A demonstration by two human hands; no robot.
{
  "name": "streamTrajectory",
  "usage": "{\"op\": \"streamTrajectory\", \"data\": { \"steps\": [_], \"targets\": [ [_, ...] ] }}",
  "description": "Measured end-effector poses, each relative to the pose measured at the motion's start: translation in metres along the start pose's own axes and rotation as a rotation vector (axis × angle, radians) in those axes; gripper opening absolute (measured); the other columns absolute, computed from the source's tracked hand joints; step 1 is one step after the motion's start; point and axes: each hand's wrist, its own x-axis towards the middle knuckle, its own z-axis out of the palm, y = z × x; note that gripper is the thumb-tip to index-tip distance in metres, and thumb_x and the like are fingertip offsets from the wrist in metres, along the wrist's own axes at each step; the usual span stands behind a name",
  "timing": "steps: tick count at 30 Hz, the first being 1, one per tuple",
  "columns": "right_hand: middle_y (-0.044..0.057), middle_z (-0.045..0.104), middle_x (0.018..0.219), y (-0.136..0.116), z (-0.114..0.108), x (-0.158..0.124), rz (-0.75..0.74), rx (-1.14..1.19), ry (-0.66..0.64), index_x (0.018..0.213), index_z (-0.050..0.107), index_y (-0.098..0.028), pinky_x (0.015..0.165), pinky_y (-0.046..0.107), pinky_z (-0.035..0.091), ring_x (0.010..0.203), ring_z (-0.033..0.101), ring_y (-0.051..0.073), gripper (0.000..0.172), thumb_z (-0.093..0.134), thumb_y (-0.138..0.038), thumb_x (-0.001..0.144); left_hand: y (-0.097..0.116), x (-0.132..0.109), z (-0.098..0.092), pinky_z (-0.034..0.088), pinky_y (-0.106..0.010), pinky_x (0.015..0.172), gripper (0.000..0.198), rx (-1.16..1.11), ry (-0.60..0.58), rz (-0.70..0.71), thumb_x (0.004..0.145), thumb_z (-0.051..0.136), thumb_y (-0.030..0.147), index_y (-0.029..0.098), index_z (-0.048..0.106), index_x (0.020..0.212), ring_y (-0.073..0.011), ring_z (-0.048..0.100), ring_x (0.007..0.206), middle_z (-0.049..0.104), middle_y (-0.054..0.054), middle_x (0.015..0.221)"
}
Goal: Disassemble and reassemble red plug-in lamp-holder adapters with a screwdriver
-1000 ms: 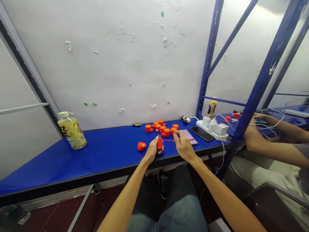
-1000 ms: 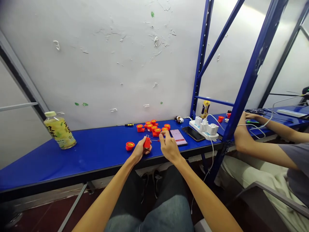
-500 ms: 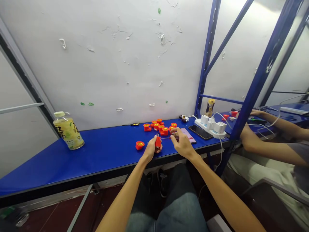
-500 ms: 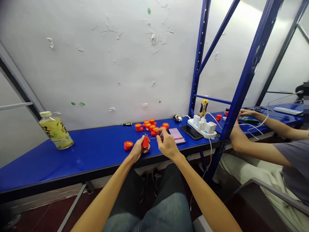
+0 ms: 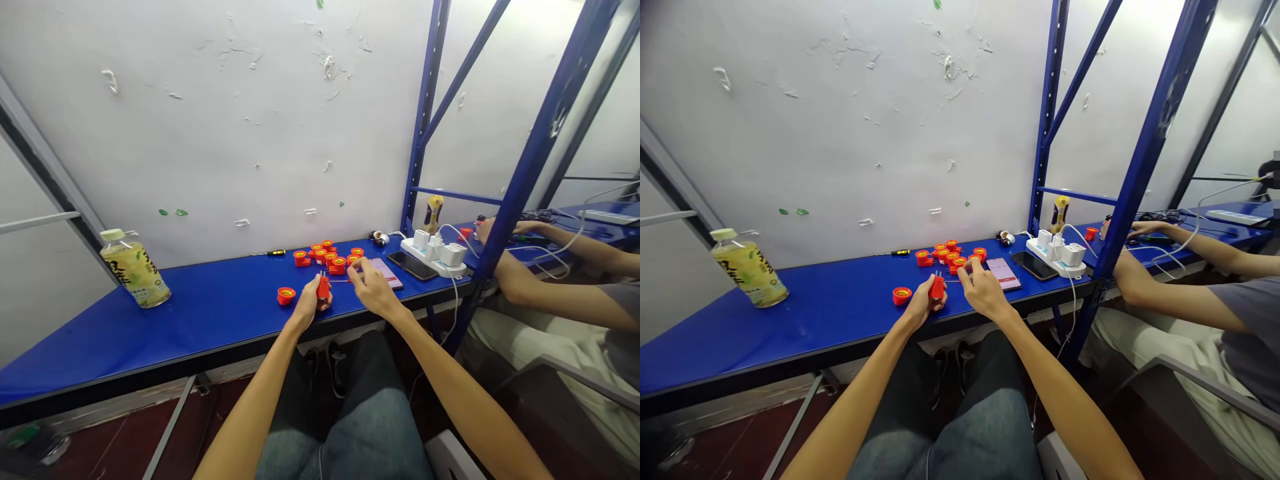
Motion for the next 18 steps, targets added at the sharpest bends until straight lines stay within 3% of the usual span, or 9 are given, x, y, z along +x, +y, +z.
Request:
{"op": "streamTrajectory", "data": {
  "steps": [3, 7, 12, 18],
  "targets": [
    [0.000, 0.059, 0.081, 0.0015, 0.0002, 0.0005, -0.006, 0.004, -0.009, 0.107, 0.059, -0.014, 0.063, 0.027, 0.051, 0.063, 0.055, 0.010, 0.030, 0.052, -0.042, 0.099, 0.0006, -0.0009, 0.0006, 0.057, -0.030, 0.069, 0.031, -0.008, -0.005, 0.002, 0.096, 0.057, 0.040, 0.013, 0.061, 0.112, -0.0138, 0.064, 0.079, 0.065, -0.005, 0.100],
    [0.002, 0.062, 0.091, 0.0010, 0.0009, -0.0003, -0.027, 0.014, 0.008, 0.112, 0.058, -0.014, 0.071, 0.031, 0.054, 0.076, 0.060, 0.013, 0.030, 0.058, -0.040, 0.096, -0.0006, -0.0008, 0.0006, 0.056, -0.029, 0.066, 0.031, -0.022, -0.003, -0.015, 0.096, 0.057, 0.041, 0.013, 0.061, 0.110, -0.0129, 0.063, 0.076, 0.065, -0.004, 0.096],
    [0.002, 0.062, 0.087, 0.0009, 0.0016, -0.0013, 0.006, 0.013, 0.009, 0.111, 0.059, -0.014, 0.066, 0.028, 0.053, 0.068, 0.059, 0.011, 0.030, 0.052, -0.041, 0.100, -0.0020, -0.0003, 0.0001, 0.055, -0.027, 0.064, 0.030, -0.036, 0.011, -0.027, 0.096, 0.057, 0.041, 0.013, 0.061, 0.108, -0.0119, 0.062, 0.073, 0.065, -0.004, 0.093],
    [0.002, 0.061, 0.091, 0.0004, 0.0008, -0.0021, -0.009, 0.007, 0.021, 0.116, 0.057, -0.014, 0.072, 0.032, 0.053, 0.075, 0.060, 0.013, 0.033, 0.057, -0.041, 0.097, -0.0014, -0.0007, -0.0010, 0.057, -0.030, 0.068, 0.031, -0.041, 0.017, -0.042, 0.096, 0.057, 0.040, 0.013, 0.061, 0.110, -0.0136, 0.063, 0.078, 0.065, -0.005, 0.098]
  ]
}}
